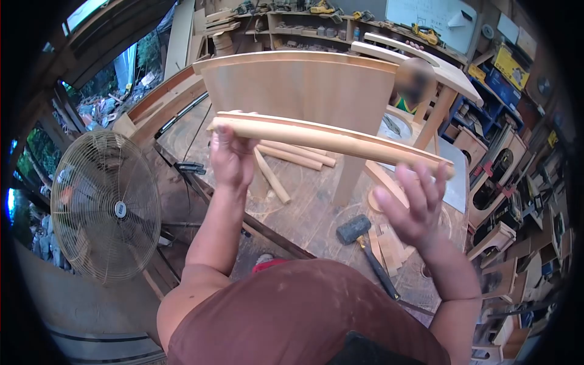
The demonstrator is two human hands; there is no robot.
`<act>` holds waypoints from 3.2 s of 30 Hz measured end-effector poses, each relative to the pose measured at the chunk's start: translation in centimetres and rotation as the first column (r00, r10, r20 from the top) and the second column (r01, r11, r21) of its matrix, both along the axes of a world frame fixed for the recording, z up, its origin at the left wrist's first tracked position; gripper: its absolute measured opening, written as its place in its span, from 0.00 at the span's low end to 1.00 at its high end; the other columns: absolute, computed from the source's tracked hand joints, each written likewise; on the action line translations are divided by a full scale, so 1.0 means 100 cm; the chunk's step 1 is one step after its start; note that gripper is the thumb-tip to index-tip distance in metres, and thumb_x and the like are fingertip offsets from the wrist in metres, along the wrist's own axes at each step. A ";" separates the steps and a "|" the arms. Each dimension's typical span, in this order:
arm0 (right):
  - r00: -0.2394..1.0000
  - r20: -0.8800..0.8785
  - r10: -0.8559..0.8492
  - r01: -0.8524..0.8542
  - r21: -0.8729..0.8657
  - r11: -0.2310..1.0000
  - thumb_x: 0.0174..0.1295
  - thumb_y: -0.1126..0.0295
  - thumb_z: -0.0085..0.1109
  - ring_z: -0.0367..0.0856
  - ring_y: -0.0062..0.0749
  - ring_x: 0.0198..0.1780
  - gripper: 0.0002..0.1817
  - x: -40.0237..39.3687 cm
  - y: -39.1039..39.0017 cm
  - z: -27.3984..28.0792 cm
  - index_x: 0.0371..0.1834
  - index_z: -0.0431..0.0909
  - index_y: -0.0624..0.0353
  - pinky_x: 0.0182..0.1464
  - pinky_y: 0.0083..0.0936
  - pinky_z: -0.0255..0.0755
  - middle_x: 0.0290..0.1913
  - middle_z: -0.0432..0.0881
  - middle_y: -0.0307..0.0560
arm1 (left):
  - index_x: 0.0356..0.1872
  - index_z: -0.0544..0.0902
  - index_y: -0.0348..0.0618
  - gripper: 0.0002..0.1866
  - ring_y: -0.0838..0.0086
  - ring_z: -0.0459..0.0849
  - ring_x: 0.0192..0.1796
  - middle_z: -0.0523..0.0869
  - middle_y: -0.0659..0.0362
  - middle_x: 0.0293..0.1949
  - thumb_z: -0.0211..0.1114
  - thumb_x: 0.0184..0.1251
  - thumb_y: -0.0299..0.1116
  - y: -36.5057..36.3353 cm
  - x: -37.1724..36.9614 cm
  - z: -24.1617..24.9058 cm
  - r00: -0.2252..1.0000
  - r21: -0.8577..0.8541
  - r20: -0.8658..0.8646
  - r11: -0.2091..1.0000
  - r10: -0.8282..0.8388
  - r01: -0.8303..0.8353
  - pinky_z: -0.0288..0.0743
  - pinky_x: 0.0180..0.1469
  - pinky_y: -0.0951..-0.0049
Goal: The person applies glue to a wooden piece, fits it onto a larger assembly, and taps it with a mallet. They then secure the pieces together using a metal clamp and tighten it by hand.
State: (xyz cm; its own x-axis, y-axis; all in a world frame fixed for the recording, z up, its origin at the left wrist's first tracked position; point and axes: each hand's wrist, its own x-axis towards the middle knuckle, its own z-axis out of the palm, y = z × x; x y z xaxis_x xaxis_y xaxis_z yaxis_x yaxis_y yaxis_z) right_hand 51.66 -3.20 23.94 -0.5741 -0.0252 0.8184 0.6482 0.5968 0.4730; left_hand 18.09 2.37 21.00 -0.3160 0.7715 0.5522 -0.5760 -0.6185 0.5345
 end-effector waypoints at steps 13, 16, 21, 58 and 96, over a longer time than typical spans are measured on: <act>0.916 0.206 -0.344 0.228 0.440 0.868 0.52 0.76 0.68 0.78 0.37 0.46 0.26 -0.113 0.066 0.168 0.58 0.81 0.57 0.49 0.33 0.76 0.44 0.78 0.45 | 0.52 0.76 0.36 0.31 0.66 0.86 0.49 0.83 0.48 0.48 0.60 0.70 0.60 0.042 -0.096 0.119 0.930 -0.030 -0.236 0.959 -0.282 0.283 0.82 0.51 0.74; 0.942 0.195 -0.274 0.260 0.095 0.961 0.52 0.79 0.68 0.79 0.41 0.50 0.30 -0.135 0.081 0.189 0.62 0.77 0.58 0.52 0.35 0.75 0.48 0.80 0.47 | 0.46 0.77 0.35 0.32 0.71 0.87 0.46 0.85 0.49 0.43 0.62 0.66 0.61 0.059 -0.148 0.131 0.868 0.068 -0.460 0.966 -0.190 0.248 0.83 0.47 0.77; 0.981 0.187 -0.053 0.159 -0.616 0.772 0.66 0.70 0.57 0.79 0.37 0.55 0.23 -0.131 0.123 0.206 0.65 0.73 0.62 0.57 0.29 0.72 0.55 0.81 0.50 | 0.45 0.80 0.38 0.29 0.74 0.85 0.48 0.86 0.55 0.43 0.59 0.70 0.59 0.094 -0.208 0.123 0.712 0.400 -0.564 0.893 0.418 -0.207 0.81 0.50 0.73; 0.971 0.227 0.073 0.203 -0.947 0.247 0.67 0.59 0.61 0.78 0.32 0.60 0.29 -0.132 0.182 0.228 0.66 0.73 0.67 0.64 0.28 0.67 0.58 0.82 0.51 | 0.60 0.78 0.48 0.37 0.71 0.81 0.55 0.83 0.58 0.53 0.83 0.44 0.36 0.159 -0.165 0.089 0.708 0.625 -0.491 0.771 0.507 -0.119 0.72 0.63 0.68; 0.897 0.440 -0.043 0.294 -0.521 0.801 0.48 0.35 0.65 0.78 0.39 0.43 0.45 -0.141 0.190 0.194 0.64 0.77 0.56 0.46 0.32 0.72 0.40 0.83 0.48 | 0.53 0.78 0.43 0.34 0.76 0.81 0.50 0.83 0.60 0.47 0.84 0.40 0.34 0.157 -0.162 0.088 0.719 0.503 -0.556 0.857 0.417 -0.108 0.76 0.55 0.73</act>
State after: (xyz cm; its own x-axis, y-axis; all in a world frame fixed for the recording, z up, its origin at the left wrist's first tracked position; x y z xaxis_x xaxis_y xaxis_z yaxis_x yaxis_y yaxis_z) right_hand 37.51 15.83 43.39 -0.7924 0.4932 0.3590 0.6009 0.7325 0.3200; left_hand 1.87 18.10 29.76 0.0681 0.3633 0.9292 0.0197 -0.9317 0.3628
